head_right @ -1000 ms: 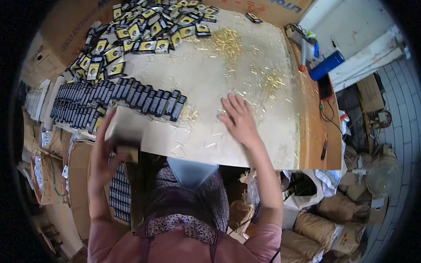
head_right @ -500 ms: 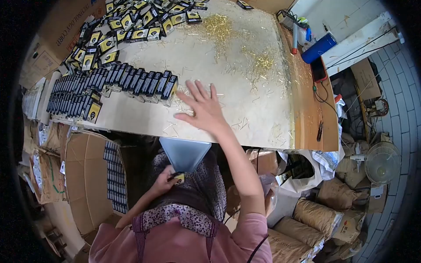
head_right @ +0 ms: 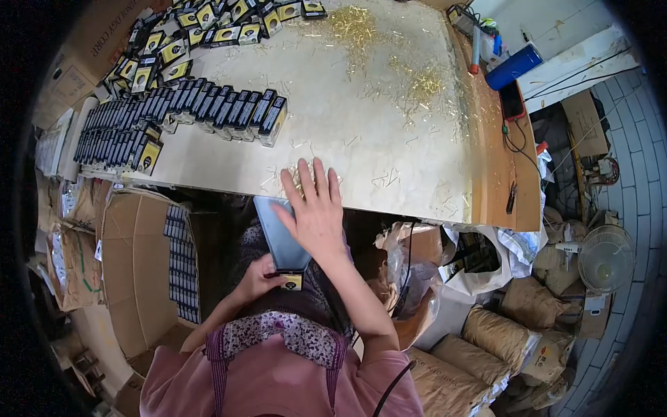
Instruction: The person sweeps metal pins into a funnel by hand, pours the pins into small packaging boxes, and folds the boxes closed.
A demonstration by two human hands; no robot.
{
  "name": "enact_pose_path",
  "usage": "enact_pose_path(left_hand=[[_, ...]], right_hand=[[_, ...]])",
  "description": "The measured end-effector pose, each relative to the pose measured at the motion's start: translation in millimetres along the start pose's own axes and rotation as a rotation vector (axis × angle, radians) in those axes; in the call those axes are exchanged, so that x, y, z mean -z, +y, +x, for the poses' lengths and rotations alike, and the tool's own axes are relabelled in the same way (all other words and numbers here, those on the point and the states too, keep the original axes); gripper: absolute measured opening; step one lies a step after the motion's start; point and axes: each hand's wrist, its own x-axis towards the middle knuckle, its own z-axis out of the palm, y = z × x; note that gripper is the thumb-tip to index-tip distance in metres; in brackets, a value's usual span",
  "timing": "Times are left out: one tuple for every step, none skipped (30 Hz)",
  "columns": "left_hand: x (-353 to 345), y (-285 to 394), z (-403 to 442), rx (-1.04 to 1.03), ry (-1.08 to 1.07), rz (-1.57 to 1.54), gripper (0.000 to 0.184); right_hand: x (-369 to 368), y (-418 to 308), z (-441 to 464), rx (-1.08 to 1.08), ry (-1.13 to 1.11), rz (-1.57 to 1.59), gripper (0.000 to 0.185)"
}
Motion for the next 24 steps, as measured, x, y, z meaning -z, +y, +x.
enact_pose_path(left_hand=[[-1.5,1.4,0.0,-0.051,-0.001,-0.018,0.052],[-3.4,2.6,-0.8,-0.098,-0.002,-0.038,0.052],[-3.8,4.9,-0.8,-0.044,-0.001,-0.090,0.051],[-4.5,9.2,-0.3,0.013,0.000,-0.144,0.051],[-8.1,17.9,-2.6,0.085,0.046,-0.141,0.049],[-9.7,18.6,-2.2,0.079,0.059,-0.155,0.049],[-11.2,19.1,-1.9,0.071,0.074,-0.169,0.049],[-14.0,24.1,-1.6,0.056,0.098,-0.167,0.047],[-13.4,22.9,-1.1,0.074,0.118,-0.167,0.044],[-12.9,20.9,-0.3,0.088,0.138,-0.165,0.041],[-12.3,17.3,1.5,0.050,0.148,-0.191,0.035],[-12.6,17.0,3.3,0.053,0.149,-0.193,0.035],[-12.3,17.7,6.6,0.147,0.194,-0.331,0.032],[-11.9,17.9,8.4,0.243,0.238,-0.468,0.031],[-11.0,11.4,12.1,0.251,0.291,-0.423,0.027],[-10.7,7.5,12.7,0.252,0.291,-0.422,0.027],[-10.9,5.4,13.8,0.189,0.295,-0.249,0.025],[-11.6,4.7,14.3,0.125,0.297,-0.077,0.024],[-11.7,3.9,14.0,0.126,0.299,-0.078,0.024],[-11.5,3.5,14.3,0.113,0.286,-0.106,0.023],[-11.5,2.8,14.0,0.102,0.272,-0.135,0.022],[-11.5,1.9,14.0,0.090,0.258,-0.164,0.022],[-10.1,-2.2,15.8,0.090,0.258,-0.164,0.022],[-8.6,-6.4,18.5,0.154,0.305,-0.227,0.023]], right_hand=[[1.1,-4.3,-8.9,0.006,0.021,0.047,0.052],[1.2,-7.6,-15.9,0.010,0.039,0.096,0.052],[1.0,-8.6,-21.7,0.002,0.027,0.103,0.052],[1.5,-8.2,-29.1,0.044,0.045,0.150,0.049],[2.6,-7.4,-37.9,0.084,0.062,0.199,0.047],[3.6,-6.6,-46.5,0.124,0.079,0.248,0.044],[4.5,-5.5,-54.9,0.126,0.131,0.296,0.039],[0.4,-3.0,-68.7,0.090,0.184,0.354,0.037],[-3.3,-1.7,-83.1,0.057,0.240,0.409,0.036],[-1.8,-3.8,-92.0,0.000,0.269,0.378,0.029],[-5.0,-5.4,-101.5,-0.083,0.275,0.372,0.028],[-10.8,-6.9,-112.8,-0.165,0.281,0.364,0.026],[-16.3,-10.7,-119.6,-0.241,0.269,0.397,0.024],[-16.9,-13.5,-127.7,-0.296,0.161,0.440,0.027],[-14.7,-16.7,-132.5,-0.352,0.052,0.481,0.031],[-13.1,-16.6,-136.6,-0.346,-0.068,0.534,0.037],[-14.5,-15.0,-142.1,-0.271,-0.119,0.517,0.036],[-14.7,-14.7,-145.0,-0.196,-0.171,0.499,0.036],[-13.4,-16.6,-146.8,-0.196,-0.183,0.524,0.034],[-16.3,-18.0,-149.2,-0.194,-0.183,0.526,0.034],[-20.2,-20.0,-151.8,-0.306,-0.134,0.643,0.033],[-22.9,-20.8,-154.1,-0.419,-0.084,0.759,0.033],[-24.4,-19.7,-155.9,-0.495,-0.079,0.838,0.029],[-26.0,-19.7,-157.3,-0.495,-0.079,0.838,0.029]])
